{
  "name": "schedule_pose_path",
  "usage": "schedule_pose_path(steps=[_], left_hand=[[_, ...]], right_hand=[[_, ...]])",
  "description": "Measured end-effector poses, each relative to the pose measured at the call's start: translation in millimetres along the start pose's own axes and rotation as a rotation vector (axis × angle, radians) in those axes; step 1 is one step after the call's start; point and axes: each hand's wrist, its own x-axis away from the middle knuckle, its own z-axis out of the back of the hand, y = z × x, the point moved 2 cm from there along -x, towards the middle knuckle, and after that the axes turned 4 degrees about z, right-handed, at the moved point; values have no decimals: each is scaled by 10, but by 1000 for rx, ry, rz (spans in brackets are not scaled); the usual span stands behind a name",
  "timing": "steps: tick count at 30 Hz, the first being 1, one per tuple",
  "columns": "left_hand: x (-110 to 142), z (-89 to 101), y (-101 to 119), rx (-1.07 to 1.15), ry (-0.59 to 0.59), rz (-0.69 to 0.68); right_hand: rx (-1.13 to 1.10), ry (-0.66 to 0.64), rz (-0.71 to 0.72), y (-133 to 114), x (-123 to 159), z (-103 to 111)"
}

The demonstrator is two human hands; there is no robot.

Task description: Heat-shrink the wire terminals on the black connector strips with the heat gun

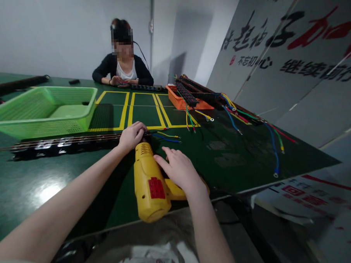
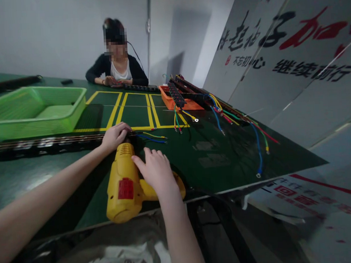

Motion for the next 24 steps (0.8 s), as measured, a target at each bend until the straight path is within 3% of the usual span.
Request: schedule_pose_path(steps=[4,8,12,17,24], left_hand=[[-12,18,1,-17,-63,-58],[-28,41,-18,-24,-112,-115],[-45,14,-47,-22,-101,-145],[-50,-12,-72,-27,-98,-141],[-32,-18,-36,-121,-124,-220]], right_hand=[[-20,136,-63,-125,210,22],[-168,145,66,-199,480,0],[-184,116,172,-82,655,-83],[-102,211,211,67,659,-122],[30,384,94,312,565,-93]])
